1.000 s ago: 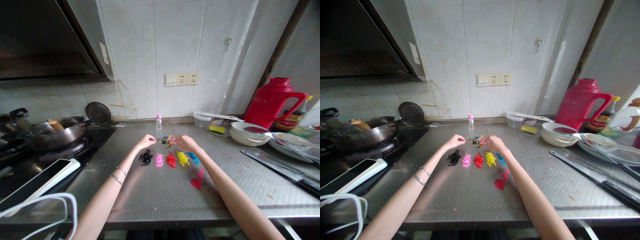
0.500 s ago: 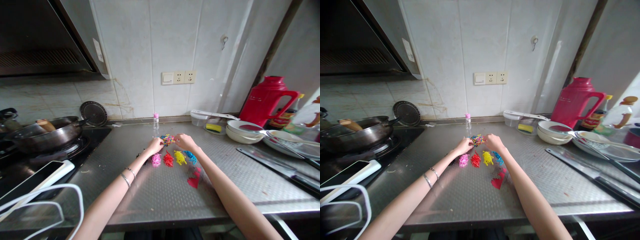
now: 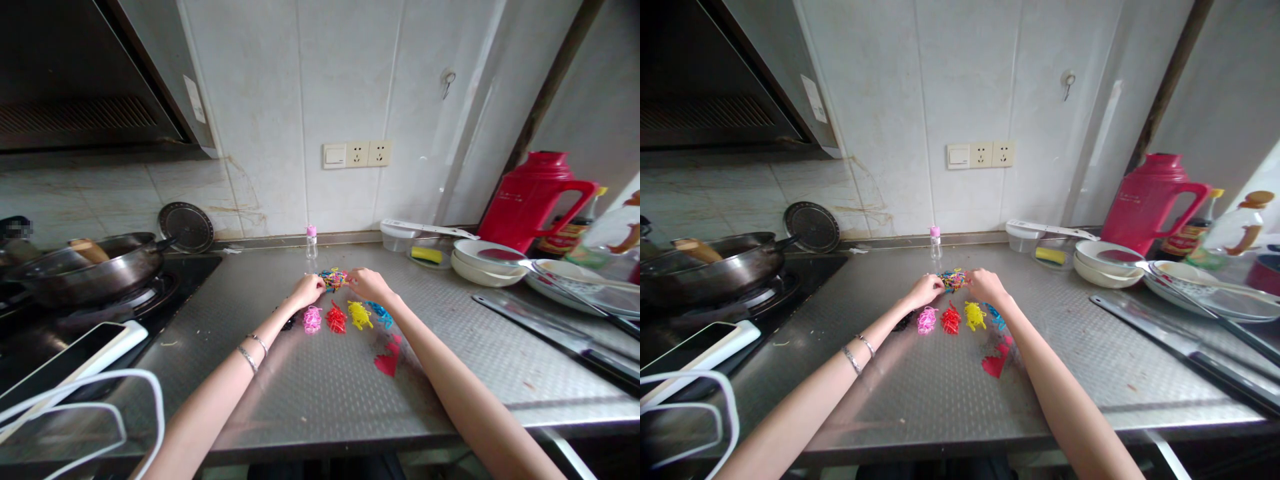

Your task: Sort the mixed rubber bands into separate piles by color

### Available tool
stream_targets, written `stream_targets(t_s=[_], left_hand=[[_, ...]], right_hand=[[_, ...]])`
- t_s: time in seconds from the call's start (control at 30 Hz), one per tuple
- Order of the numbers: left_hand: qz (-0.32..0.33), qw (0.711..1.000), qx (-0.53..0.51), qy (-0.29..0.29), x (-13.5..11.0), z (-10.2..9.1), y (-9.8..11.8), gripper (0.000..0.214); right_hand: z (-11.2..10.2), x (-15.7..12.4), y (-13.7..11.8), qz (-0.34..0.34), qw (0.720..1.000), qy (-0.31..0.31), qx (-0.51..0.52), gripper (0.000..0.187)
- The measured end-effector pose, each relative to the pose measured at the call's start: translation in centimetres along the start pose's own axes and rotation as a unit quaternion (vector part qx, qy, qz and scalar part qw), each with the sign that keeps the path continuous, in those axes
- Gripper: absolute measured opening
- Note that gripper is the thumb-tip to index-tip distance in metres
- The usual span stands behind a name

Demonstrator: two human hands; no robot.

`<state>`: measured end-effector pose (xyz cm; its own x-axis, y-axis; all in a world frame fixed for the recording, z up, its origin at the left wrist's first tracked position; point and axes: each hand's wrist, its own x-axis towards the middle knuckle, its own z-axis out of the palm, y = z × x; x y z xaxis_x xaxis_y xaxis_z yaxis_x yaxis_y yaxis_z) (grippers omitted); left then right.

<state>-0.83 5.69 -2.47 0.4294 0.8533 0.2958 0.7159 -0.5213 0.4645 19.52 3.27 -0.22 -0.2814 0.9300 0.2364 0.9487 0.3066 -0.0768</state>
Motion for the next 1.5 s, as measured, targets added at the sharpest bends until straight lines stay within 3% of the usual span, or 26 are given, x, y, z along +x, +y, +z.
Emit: stream_targets(t_s=[0.2,0.43,0.77,1.0,1.23,1.5], left_hand=[[0.041,0.998,-0.024,0.03,0.4,-0.4,-0.9,0.019],[0.036,0.995,-0.081,0.039,0.9,-0.3,-1.6,0.019],[0.009,0.991,-0.132,0.028,0.9,-1.0,-0.9,0.019],[0.042,0.987,-0.153,0.005,0.8,-0.1,2.5,0.021],[0.124,0.991,-0.049,0.0,-1.2,0.9,7.5,0.019],[0.142,0.989,-0.003,-0.047,-2.1,1.9,8.0,0.015]], right_hand=[[-0.2,-0.1,-0.3,0.02,1.0,-0.019,0.0,0.027],[-0.3,-0.2,-0.5,0.015,0.999,-0.029,0.006,0.027],[-0.8,-0.4,-0.9,-0.028,0.999,0.01,0.018,0.029],[-1.5,-0.4,1.0,0.023,0.999,0.029,0.021,0.032],[-0.8,-0.4,2.1,0.05,0.998,0.016,0.029,0.032],[-0.6,-0.2,2.0,0.052,0.998,0.021,0.025,0.032]])
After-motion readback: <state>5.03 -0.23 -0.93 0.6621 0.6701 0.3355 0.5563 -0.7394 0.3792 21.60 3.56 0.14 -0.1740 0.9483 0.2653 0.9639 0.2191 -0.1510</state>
